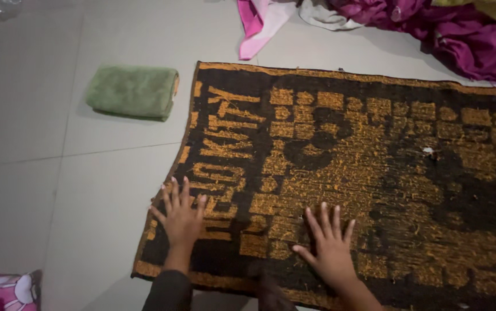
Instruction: The person unfolds a patterned doormat on a tiled floor, smooths it out, and then folds it in half lengthwise and widthwise. The person uses both hands to align edges and press down on the folds.
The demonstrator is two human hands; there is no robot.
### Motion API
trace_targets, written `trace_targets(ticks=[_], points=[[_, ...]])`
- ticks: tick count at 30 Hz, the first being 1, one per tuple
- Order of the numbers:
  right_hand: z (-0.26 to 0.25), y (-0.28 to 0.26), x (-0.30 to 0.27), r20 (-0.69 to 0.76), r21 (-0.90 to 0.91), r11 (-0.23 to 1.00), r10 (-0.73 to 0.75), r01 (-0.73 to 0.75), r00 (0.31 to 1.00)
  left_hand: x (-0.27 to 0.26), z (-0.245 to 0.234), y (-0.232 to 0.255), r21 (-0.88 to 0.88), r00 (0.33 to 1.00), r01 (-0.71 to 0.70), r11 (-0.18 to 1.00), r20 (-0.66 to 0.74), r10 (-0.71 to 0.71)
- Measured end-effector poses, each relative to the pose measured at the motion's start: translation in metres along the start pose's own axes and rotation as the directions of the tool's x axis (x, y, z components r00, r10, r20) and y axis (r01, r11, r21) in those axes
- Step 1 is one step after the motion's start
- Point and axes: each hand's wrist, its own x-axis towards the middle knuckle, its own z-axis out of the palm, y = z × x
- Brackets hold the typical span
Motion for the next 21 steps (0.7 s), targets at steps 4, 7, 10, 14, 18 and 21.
trace_targets(ticks=[4, 7, 10, 14, 18, 21], points=[[-0.003, 0.023, -0.008, -0.025, -0.071, 0.995, 0.070, -0.072, 0.997, 0.003, -0.006, 0.011, 0.024, 0.985, -0.123, 0.992, -0.122, 0.125], [-0.001, 0.040, -0.016, -0.001, -0.052, 0.979, 0.195, -0.195, 0.981, 0.021, -0.003, 0.034, 0.064, 0.979, -0.195, 0.979, -0.054, 0.198], [-0.003, 0.060, -0.032, -0.043, 0.034, 0.945, 0.328, -0.327, 0.944, 0.042, 0.003, 0.050, 0.018, 0.982, -0.188, 0.982, 0.007, 0.188], [-0.009, 0.088, -0.050, -0.156, -0.005, 0.887, 0.454, -0.461, 0.877, 0.066, 0.003, 0.040, 0.029, 0.990, -0.127, 0.991, -0.062, 0.129], [-0.011, 0.108, -0.066, -0.059, -0.015, 0.843, 0.537, -0.538, 0.842, 0.069, 0.012, 0.030, 0.020, 0.988, -0.112, 0.994, -0.107, 0.113], [-0.014, 0.124, -0.075, -0.091, 0.082, 0.819, 0.573, -0.567, 0.814, 0.069, 0.021, 0.027, -0.025, 0.988, -0.092, 0.995, -0.129, 0.088]])
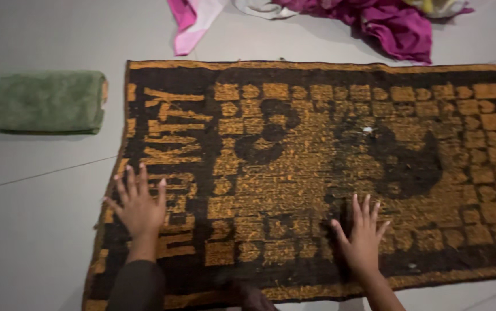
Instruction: The person unfolds a patterned doormat on a tiled floor, smooths it out, and then folds it in half lengthwise and widthwise. The person uses both hands to align edges and press down on the folds.
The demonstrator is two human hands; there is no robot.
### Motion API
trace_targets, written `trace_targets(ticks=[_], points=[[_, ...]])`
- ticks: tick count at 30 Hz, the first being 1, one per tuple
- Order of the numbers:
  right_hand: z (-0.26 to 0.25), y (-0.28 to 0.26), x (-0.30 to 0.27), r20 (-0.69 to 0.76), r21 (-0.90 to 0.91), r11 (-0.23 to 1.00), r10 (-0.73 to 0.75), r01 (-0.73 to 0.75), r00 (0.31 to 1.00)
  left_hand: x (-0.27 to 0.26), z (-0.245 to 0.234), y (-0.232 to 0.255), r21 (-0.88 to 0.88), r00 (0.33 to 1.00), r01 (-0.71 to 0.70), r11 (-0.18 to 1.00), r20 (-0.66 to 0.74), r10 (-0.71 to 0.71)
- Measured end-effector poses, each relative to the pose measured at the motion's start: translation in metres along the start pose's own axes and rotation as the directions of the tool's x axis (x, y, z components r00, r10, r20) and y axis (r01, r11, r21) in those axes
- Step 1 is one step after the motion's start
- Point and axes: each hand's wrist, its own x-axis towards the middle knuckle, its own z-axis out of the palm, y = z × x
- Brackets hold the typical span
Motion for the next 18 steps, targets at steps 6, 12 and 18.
trace_targets(ticks=[6, 12, 18], points=[[-0.011, 0.019, 0.008, 0.221, -0.264, 0.965, 0.064, -0.004, 0.973, -0.006, 0.004, 0.012, -0.032, 0.985, -0.051, 0.998, -0.168, 0.045], [-0.050, 0.055, 0.027, 0.202, -0.305, 0.951, 0.010, 0.053, 0.979, -0.046, 0.006, 0.104, -0.011, 0.915, -0.398, 0.918, -0.075, 0.396], [-0.075, 0.106, 0.037, 0.356, -0.297, 0.955, 0.087, 0.024, 0.931, -0.097, -0.012, 0.167, -0.020, 0.841, -0.523, 0.852, 0.146, 0.520]])
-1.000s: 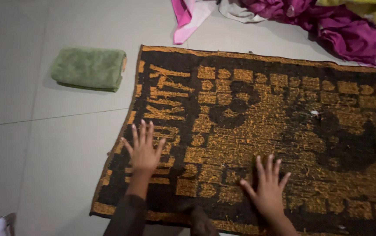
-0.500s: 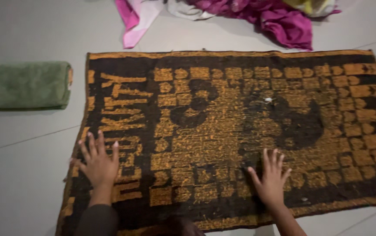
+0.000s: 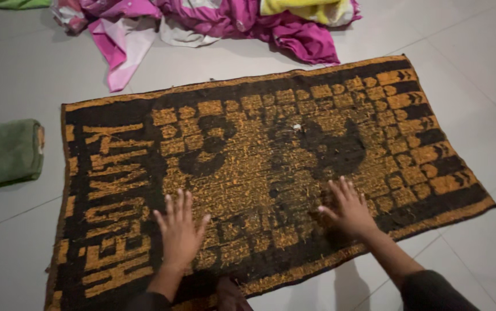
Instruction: The person unfolds a patterned doormat on a tiled floor, smooths it out, and then folds it in half lengthwise and widthwise. The person uses both hands to align edges and press down on the folds.
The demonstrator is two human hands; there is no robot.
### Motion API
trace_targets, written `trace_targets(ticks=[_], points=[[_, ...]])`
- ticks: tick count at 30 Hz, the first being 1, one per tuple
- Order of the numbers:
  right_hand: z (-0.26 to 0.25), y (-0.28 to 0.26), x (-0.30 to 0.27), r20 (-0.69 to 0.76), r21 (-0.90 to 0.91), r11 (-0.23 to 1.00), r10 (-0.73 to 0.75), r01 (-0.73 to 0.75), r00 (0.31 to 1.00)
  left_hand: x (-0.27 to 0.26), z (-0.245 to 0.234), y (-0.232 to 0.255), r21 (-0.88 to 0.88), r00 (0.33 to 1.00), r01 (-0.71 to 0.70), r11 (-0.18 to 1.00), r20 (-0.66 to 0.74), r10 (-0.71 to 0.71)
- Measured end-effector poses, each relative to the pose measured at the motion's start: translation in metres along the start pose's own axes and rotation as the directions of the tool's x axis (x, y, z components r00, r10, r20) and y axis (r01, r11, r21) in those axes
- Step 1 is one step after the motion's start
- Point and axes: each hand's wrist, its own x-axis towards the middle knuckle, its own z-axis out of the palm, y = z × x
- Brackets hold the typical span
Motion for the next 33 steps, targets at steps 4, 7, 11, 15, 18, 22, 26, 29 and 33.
trace_targets(ticks=[4, 7, 11, 15, 18, 22, 26, 29, 33], points=[[0.023, 0.022, -0.017, -0.023, 0.019, 0.997, 0.079, -0.079, 0.997, -0.023, -0.006, 0.012, 0.065, 0.978, -0.012, 0.998, 0.208, -0.001], [0.046, 0.018, -0.039, -0.055, -0.034, 0.995, 0.094, -0.096, 0.994, -0.040, -0.012, 0.002, 0.124, 0.943, -0.001, 0.992, 0.330, -0.040], [0.055, 0.013, -0.056, -0.138, 0.160, 0.984, 0.107, -0.084, 0.985, -0.057, -0.028, -0.011, 0.170, 0.942, -0.038, 0.985, 0.334, -0.021], [0.029, 0.038, -0.041, 0.147, 0.294, 0.906, 0.270, -0.303, 0.952, -0.049, -0.053, 0.002, 0.185, 0.913, -0.083, 0.979, 0.409, 0.000], [-0.009, 0.080, -0.011, 0.189, 0.161, 0.974, 0.130, -0.161, 0.973, -0.020, -0.075, 0.018, 0.319, 0.810, -0.100, 0.943, 0.576, -0.108], [-0.078, 0.130, 0.018, 0.287, -0.202, 0.957, -0.147, 0.210, 0.947, 0.037, -0.108, 0.056, 0.391, 0.630, -0.236, 0.890, 0.758, -0.166], [-0.144, 0.143, 0.018, 0.307, -0.091, 0.996, 0.006, 0.023, 0.952, 0.104, -0.133, 0.120, 0.331, 0.690, -0.193, 0.924, 0.715, -0.112], [-0.163, 0.149, 0.003, 0.313, 0.061, 0.995, -0.089, 0.074, 0.945, 0.137, -0.137, 0.179, 0.227, 0.739, -0.136, 0.964, 0.672, -0.054], [-0.128, 0.173, -0.016, 0.233, 0.184, 0.980, 0.029, -0.074, 0.972, 0.136, -0.103, 0.255, -0.275, 0.926, 0.042, 0.960, 0.372, 0.066]])
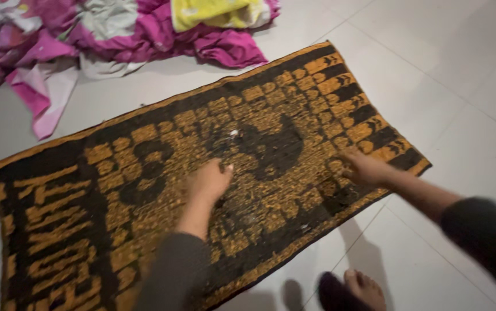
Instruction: The person unfolds a patterned doormat on a tiled floor, smooths it out, and then folds it in half lengthwise and widthwise. The person uses both hands to align edges and press down on the folds.
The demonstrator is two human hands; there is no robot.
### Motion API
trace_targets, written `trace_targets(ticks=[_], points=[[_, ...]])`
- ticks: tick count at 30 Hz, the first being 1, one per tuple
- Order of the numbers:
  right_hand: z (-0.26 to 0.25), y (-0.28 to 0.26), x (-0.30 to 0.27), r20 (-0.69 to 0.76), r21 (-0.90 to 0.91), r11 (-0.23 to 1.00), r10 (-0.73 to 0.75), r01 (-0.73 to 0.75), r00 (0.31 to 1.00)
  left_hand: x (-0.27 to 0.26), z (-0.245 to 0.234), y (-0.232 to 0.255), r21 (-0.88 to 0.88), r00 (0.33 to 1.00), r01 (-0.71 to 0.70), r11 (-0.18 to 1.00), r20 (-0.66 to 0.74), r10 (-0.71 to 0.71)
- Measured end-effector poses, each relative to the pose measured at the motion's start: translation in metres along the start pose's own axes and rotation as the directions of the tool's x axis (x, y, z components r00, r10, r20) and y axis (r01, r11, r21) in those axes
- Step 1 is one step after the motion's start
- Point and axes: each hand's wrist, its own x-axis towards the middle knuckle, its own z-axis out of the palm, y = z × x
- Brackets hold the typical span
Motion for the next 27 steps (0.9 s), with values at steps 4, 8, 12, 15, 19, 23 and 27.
trace_targets(ticks=[4, 8, 12, 15, 19, 23, 27], points=[[0.048, 0.064, 0.021, -0.147, 0.233, 0.966, 0.148, -0.111, 0.978, -0.019, 0.074, 0.031, -0.260, 0.964, -0.174, 0.950, -0.242, 0.110], [0.089, 0.160, 0.046, -0.317, 0.371, 0.910, 0.313, -0.186, 0.895, -0.047, 0.107, 0.052, -0.229, 0.984, -0.163, 0.960, -0.110, 0.141], [0.129, 0.245, 0.061, -0.617, 0.522, 0.845, 0.470, -0.120, 0.632, -0.051, 0.109, 0.078, -0.206, 0.997, 0.016, 0.978, 0.077, 0.000], [0.149, 0.288, 0.066, -0.582, 0.655, 0.738, 0.632, -0.166, 0.512, -0.039, 0.114, 0.090, -0.268, 0.990, 0.087, 0.959, 0.126, -0.055], [0.145, 0.316, 0.081, -0.648, 0.641, 0.703, 0.711, -0.308, 0.273, -0.008, 0.130, 0.107, -0.344, 0.998, -0.066, 0.937, -0.044, 0.054], [0.143, 0.321, 0.083, -0.601, 0.631, 0.617, 0.772, -0.470, 0.208, 0.031, 0.152, 0.131, -0.469, 0.998, -0.054, 0.882, -0.037, 0.042], [0.122, 0.322, 0.083, -0.460, 0.642, 0.565, 0.825, -0.518, 0.328, 0.064, 0.169, 0.160, -0.482, 0.998, -0.043, 0.875, -0.056, 0.018]])
